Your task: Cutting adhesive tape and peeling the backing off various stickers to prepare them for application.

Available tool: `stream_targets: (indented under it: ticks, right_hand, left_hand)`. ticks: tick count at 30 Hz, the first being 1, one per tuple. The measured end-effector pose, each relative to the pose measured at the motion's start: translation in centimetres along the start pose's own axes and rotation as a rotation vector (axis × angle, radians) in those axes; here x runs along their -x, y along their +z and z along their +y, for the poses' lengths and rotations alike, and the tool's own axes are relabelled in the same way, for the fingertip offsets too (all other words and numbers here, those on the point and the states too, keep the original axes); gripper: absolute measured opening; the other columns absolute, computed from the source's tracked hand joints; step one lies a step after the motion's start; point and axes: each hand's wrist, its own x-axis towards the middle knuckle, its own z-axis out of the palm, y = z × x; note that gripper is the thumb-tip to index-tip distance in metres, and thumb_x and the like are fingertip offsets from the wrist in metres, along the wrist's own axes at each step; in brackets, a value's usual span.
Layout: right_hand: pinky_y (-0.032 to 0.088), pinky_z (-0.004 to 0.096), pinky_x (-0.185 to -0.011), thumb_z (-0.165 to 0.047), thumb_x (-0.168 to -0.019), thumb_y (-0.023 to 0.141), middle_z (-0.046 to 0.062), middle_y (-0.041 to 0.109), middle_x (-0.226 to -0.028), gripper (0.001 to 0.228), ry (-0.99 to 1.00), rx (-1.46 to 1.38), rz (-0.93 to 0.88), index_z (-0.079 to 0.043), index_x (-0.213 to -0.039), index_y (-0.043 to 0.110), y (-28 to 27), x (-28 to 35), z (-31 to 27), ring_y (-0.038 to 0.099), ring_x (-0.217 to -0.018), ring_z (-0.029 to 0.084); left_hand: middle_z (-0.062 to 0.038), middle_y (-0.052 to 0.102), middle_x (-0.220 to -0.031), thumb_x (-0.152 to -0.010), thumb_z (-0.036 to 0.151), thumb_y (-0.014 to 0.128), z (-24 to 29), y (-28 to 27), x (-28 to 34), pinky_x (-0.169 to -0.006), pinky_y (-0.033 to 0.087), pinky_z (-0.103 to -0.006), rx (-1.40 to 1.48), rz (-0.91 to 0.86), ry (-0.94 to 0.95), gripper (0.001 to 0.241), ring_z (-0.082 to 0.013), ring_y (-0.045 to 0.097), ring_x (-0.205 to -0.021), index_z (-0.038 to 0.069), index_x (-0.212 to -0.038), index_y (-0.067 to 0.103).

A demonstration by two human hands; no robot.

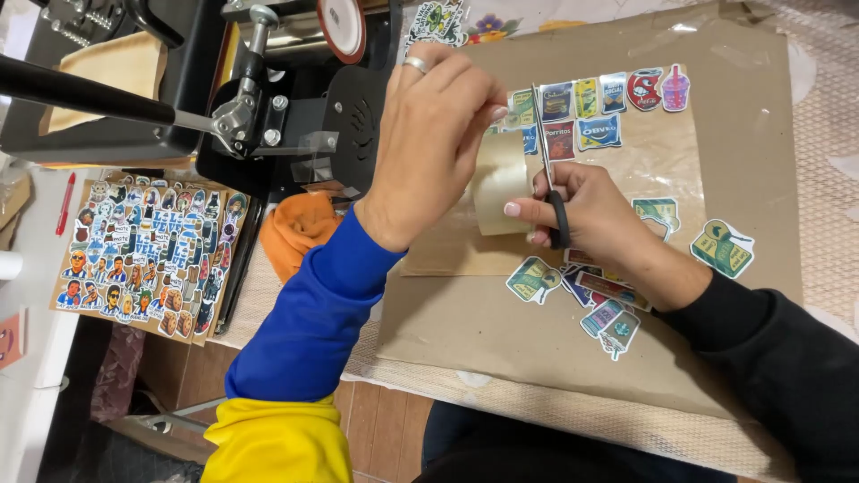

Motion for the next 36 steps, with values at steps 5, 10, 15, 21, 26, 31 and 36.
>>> stream_targets:
  ticks: [5,10,15,21,26,31,36]
  right_hand:
    - [0.045,0.024,-0.043,-0.008,-0.082,0.082,0.0,0.046,-0.054,0.037,-0.044,0.042,0.015,-0.013,-0.077,0.046,0.5,0.4,-0.3,0.06,-0.046,0.014]
    - [0.049,0.028,-0.042,-0.008,-0.079,0.083,0.007,0.06,-0.069,0.035,-0.012,0.197,0.007,-0.01,-0.081,0.048,-0.3,0.7,-2.1,0.062,-0.05,0.017]
    - [0.047,0.024,-0.066,-0.019,-0.076,0.083,0.001,0.067,-0.091,0.025,-0.207,0.638,0.022,-0.008,-0.091,0.065,-5.5,2.6,-7.2,0.059,-0.08,0.011]
    - [0.062,0.035,-0.073,-0.023,-0.036,0.099,0.017,0.074,-0.086,0.084,-0.227,1.42,0.011,-0.012,-0.116,0.075,-13.9,3.0,-8.5,0.077,-0.077,0.027]
    - [0.062,0.01,-0.049,-0.091,-0.026,0.078,-0.014,0.078,-0.059,0.091,-0.01,2.232,-0.158,-0.046,-0.104,0.071,-15.5,-2.4,-7.9,0.076,-0.048,-0.001]
    - [0.069,0.023,-0.049,-0.075,-0.022,0.087,-0.003,0.077,-0.096,0.099,-0.365,1.921,-0.281,-0.026,-0.107,0.076,-15.1,-3.5,-8.6,0.078,-0.069,0.012]
    - [0.054,0.022,-0.032,-0.074,-0.02,0.089,-0.003,0.081,-0.061,0.095,-0.26,1.959,-0.306,-0.03,-0.103,0.076,-13.4,-5.3,-9.5,0.069,-0.03,0.013]
  left_hand:
    - [0.0,0.063,-0.088,-0.094,0.007,0.069,-0.2,-1.4,-1.0,-0.077,0.037,-0.0445,0.009,-0.142,0.114,0.009,-0.0318,0.052,-0.096,0.011,-0.091,0.061]
    - [-0.005,0.063,-0.081,-0.087,-0.002,0.066,0.1,-2.5,-1.3,-0.077,0.039,-0.0423,0.065,-0.202,0.186,0.009,-0.0321,0.05,-0.083,0.007,-0.084,0.064]
    - [-0.007,0.061,-0.076,-0.088,0.006,0.069,0.0,-2.2,-0.7,-0.065,0.035,-0.0474,-0.007,-0.168,0.186,0.012,-0.0359,0.051,-0.079,0.01,-0.08,0.062]
    - [-0.009,0.057,-0.077,-0.081,-0.003,0.068,-0.6,-1.4,0.1,-0.061,0.031,-0.0459,0.106,-0.093,0.19,0.015,-0.0338,0.05,-0.071,0.007,-0.075,0.058]
    - [-0.01,0.049,-0.078,-0.088,0.002,0.059,-0.8,-1.4,0.6,-0.055,0.024,-0.05,-0.005,-0.085,0.181,0.014,-0.0351,0.043,-0.065,0.008,-0.085,0.047]
    - [-0.011,0.05,-0.085,-0.093,0.004,0.06,-1.1,-0.9,1.2,-0.057,0.028,-0.0493,-0.025,-0.042,0.19,0.012,-0.0342,0.044,-0.071,0.008,-0.095,0.05]
    - [-0.011,0.05,-0.083,-0.099,0.009,0.061,-1.4,-0.5,1.3,-0.057,0.03,-0.0488,-0.05,-0.018,0.175,0.011,-0.0339,0.044,-0.069,0.009,-0.098,0.05]
